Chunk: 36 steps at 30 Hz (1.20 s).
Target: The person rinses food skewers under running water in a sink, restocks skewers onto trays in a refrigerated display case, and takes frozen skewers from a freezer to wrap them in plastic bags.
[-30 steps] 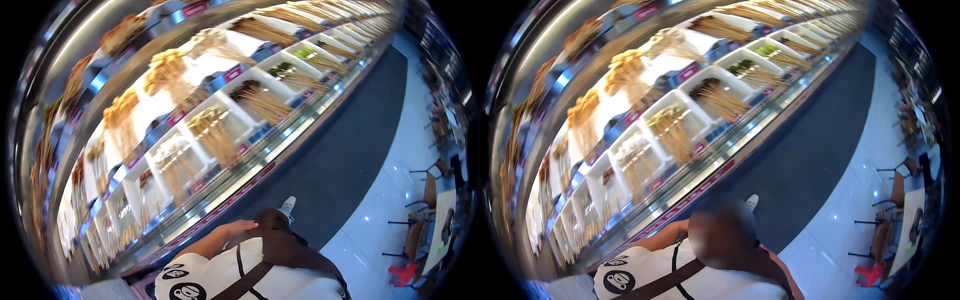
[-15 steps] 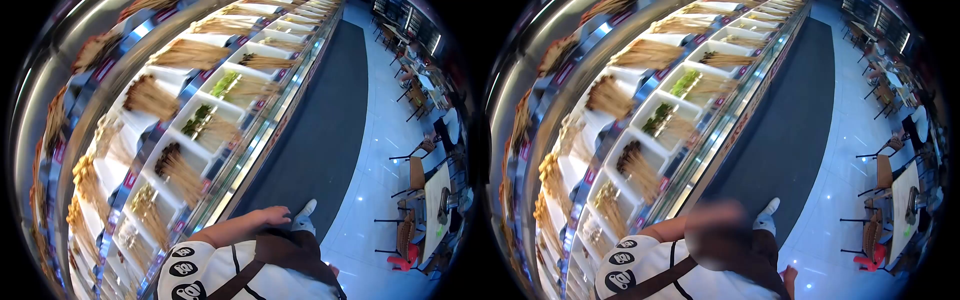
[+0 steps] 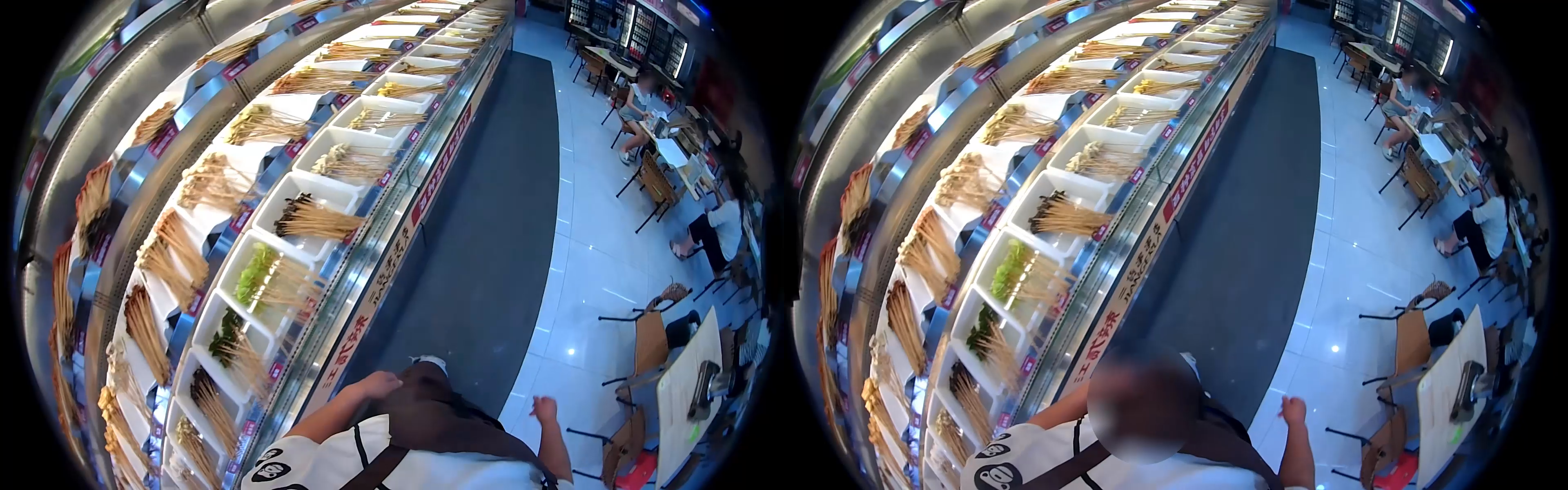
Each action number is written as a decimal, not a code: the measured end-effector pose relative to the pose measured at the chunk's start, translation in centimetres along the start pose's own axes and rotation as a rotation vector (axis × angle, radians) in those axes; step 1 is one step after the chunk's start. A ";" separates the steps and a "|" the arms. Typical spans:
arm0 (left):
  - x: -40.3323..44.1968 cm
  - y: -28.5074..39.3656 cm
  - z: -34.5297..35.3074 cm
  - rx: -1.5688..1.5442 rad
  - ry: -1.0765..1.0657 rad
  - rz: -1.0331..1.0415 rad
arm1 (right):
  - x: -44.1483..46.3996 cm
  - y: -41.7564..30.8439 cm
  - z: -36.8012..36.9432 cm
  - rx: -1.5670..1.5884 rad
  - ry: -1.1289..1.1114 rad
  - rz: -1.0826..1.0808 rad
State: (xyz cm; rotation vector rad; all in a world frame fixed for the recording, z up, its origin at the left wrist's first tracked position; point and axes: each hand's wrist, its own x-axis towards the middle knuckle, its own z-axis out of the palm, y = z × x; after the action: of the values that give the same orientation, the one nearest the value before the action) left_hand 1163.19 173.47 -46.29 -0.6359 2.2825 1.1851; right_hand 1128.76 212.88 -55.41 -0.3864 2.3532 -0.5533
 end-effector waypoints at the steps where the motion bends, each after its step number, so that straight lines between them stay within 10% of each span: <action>1: 2.0 0.6 -1.7 -0.123 0.080 -0.105 | 4.7 -2.8 -2.5 0.171 0.014 -0.029; 6: 13.1 3.1 -10.2 -0.254 0.069 -0.162 | 20.7 -18.4 -12.7 0.271 0.086 -0.090; 12: 33.1 11.5 -28.6 -0.011 0.097 -0.104 | 31.0 -17.9 -13.5 0.389 -0.087 -0.045; 13: 36.7 13.9 -31.7 0.025 0.123 -0.080 | 31.2 -18.4 -15.8 0.029 -0.034 -0.441; 15: 42.9 18.9 -37.7 0.071 0.170 -0.001 | 34.5 -13.6 -15.7 -0.260 0.033 -0.450; 18: 52.6 26.2 -45.6 0.050 0.142 0.170 | 40.0 -15.5 -19.5 -0.063 -0.037 0.053; 22: 64.5 29.9 -52.3 0.005 0.168 0.249 | 52.5 -20.4 -24.7 -0.076 -0.052 0.149; 32: 78.3 28.7 -70.1 -0.077 0.160 -0.225 | 93.2 -36.1 -46.9 -0.691 0.034 -0.509; 33: 79.7 28.7 -71.4 -0.103 0.185 -0.243 | 99.5 -38.0 -48.5 0.074 -0.003 -0.009; 36: 84.4 28.0 -75.2 -0.175 0.344 -0.367 | 110.7 -48.6 -55.4 0.363 0.088 -0.054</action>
State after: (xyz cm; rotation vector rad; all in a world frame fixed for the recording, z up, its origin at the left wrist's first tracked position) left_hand 1065.74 109.88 -42.65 -1.3516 2.2042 1.1687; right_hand 1016.95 140.77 -55.27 -0.2616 2.2672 -1.0202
